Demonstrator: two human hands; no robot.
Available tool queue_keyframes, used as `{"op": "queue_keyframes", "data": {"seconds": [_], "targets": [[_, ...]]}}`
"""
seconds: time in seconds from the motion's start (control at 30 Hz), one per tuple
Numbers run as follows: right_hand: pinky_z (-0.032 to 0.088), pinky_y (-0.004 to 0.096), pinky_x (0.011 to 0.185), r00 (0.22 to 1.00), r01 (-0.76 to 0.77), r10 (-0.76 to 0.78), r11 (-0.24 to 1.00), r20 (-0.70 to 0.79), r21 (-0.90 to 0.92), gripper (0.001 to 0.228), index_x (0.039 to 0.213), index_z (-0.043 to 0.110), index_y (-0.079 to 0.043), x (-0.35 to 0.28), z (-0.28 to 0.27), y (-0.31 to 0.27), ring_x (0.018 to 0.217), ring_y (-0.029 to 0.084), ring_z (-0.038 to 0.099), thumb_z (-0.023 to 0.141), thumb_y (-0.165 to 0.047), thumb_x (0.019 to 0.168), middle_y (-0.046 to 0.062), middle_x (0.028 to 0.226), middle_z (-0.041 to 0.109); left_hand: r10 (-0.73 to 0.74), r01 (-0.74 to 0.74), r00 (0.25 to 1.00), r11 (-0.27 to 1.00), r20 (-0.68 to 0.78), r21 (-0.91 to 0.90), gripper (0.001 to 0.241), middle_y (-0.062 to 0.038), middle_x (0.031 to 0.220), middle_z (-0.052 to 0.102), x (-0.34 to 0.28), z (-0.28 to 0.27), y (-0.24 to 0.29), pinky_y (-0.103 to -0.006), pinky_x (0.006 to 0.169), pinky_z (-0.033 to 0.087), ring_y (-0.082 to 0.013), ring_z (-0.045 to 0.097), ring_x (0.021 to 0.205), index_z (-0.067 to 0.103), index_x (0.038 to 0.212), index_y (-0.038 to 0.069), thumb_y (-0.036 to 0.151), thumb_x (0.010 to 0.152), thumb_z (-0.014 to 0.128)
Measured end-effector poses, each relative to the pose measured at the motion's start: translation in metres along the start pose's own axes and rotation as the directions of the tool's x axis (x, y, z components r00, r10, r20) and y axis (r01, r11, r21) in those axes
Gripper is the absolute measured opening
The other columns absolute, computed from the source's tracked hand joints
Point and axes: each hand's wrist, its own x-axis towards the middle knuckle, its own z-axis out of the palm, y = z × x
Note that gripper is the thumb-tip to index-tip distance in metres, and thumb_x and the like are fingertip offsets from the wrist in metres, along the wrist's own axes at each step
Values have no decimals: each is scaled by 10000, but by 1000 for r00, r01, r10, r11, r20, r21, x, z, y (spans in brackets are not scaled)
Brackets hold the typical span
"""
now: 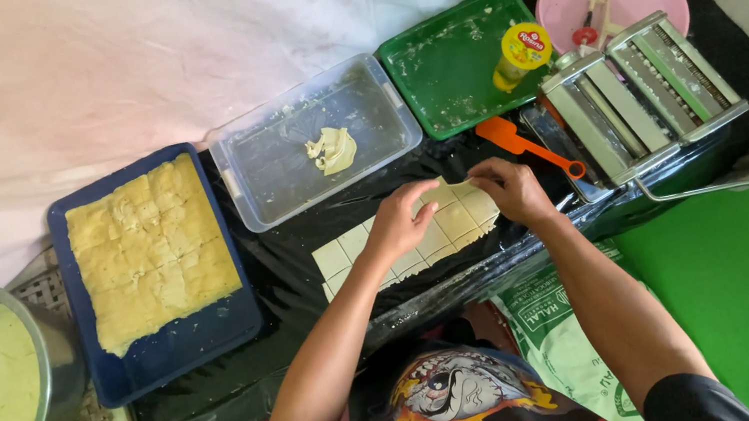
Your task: Processing dough through a pasta machine to flatten it, then cutting it into small squares and placing them on a drying rack.
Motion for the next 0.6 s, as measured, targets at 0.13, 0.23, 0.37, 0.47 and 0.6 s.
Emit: {"op": "queue_keyframes", "data": {"seconds": [0.13,0.23,0.37,0.47,0.6], "targets": [[587,315,762,992,124,-122,988,-24,92,252,1170,693,-20,1,-13,-16,884,177,754,719,-115,939,124,990,769,-228,244,968,950,104,-196,467,-92,1377,651,24,25,-8,-394,825,598,-270,736,1001,578,1400,143,216,946,660],[586,318,774,996,33,-40,996,83,82,282,1220,687,-31,6,-29,-51,862,179,741,713,-100,947,119,975,774,-38,63,998,824,57,-564,544,-154,1477,582,32,53,-44,-401,1094,503,-262,590,1336,503,1499,68,345,1043,612],[585,325,829,948,96,-131,987,289,131,316,1245,683,-39,9,-51,-111,958,185,744,668,-69,930,119,1036,777,-69,228,972,49,224,-972,835,-179,1490,587,17,49,-25,-408,1167,431,-270,564,1385,439,1536,-14,654,1043,348],[576,334,861,897,140,-181,982,403,130,379,1305,630,-57,13,-53,-118,1010,197,752,643,-80,927,114,1095,777,23,231,972,-233,232,-945,922,-212,1463,584,-3,50,-19,-470,1180,425,-314,566,1353,425,1529,-71,703,1042,307],[578,346,874,987,65,-56,996,152,-57,294,1207,709,-92,12,-42,-76,1027,273,756,681,-150,920,139,1139,771,-179,226,940,-315,291,-922,896,-262,1472,546,-24,41,-6,-488,1189,421,-367,541,1380,408,1502,-98,662,1036,329]]}}
